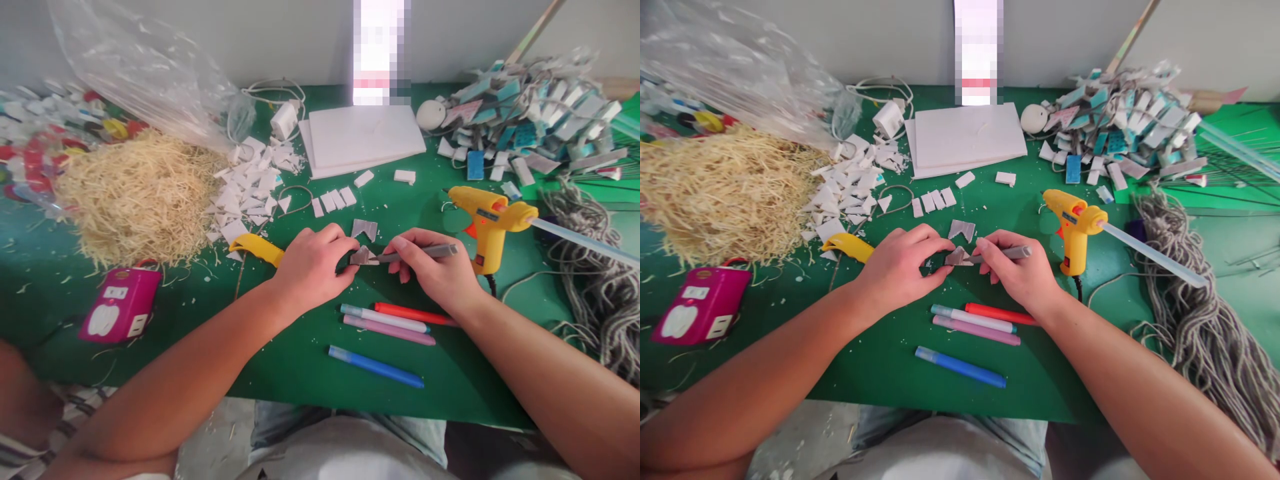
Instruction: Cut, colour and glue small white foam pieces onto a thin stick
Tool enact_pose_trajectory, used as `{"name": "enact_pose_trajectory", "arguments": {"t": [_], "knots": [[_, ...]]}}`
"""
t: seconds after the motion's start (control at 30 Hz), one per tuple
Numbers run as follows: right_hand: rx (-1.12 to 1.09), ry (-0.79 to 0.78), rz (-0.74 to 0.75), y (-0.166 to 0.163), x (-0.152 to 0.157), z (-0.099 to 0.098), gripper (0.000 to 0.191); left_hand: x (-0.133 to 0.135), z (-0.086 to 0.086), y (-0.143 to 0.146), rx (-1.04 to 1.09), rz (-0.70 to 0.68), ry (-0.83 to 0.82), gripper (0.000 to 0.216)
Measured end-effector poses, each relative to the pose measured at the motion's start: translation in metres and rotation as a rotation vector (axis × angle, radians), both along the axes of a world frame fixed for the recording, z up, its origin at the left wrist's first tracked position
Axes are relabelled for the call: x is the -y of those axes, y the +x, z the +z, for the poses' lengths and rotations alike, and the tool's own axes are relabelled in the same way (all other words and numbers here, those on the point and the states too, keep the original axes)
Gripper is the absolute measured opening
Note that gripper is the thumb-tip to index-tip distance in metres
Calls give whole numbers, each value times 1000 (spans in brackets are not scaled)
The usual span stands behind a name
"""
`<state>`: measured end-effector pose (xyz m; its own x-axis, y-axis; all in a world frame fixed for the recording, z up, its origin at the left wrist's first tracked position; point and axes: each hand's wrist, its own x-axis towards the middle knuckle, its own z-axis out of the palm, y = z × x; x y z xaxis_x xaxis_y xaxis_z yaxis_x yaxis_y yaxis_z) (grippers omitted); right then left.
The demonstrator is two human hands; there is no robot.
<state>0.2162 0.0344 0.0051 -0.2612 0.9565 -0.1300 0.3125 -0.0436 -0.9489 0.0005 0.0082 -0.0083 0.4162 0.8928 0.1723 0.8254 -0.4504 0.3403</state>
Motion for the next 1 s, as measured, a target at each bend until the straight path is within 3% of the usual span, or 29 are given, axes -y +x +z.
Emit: {"name": "enact_pose_trajectory", "arguments": {"t": [1.0], "knots": [[-12, 2, -44, 0, 1, 0, 29, 4, -5, 3, 1, 3, 113, 6]]}}
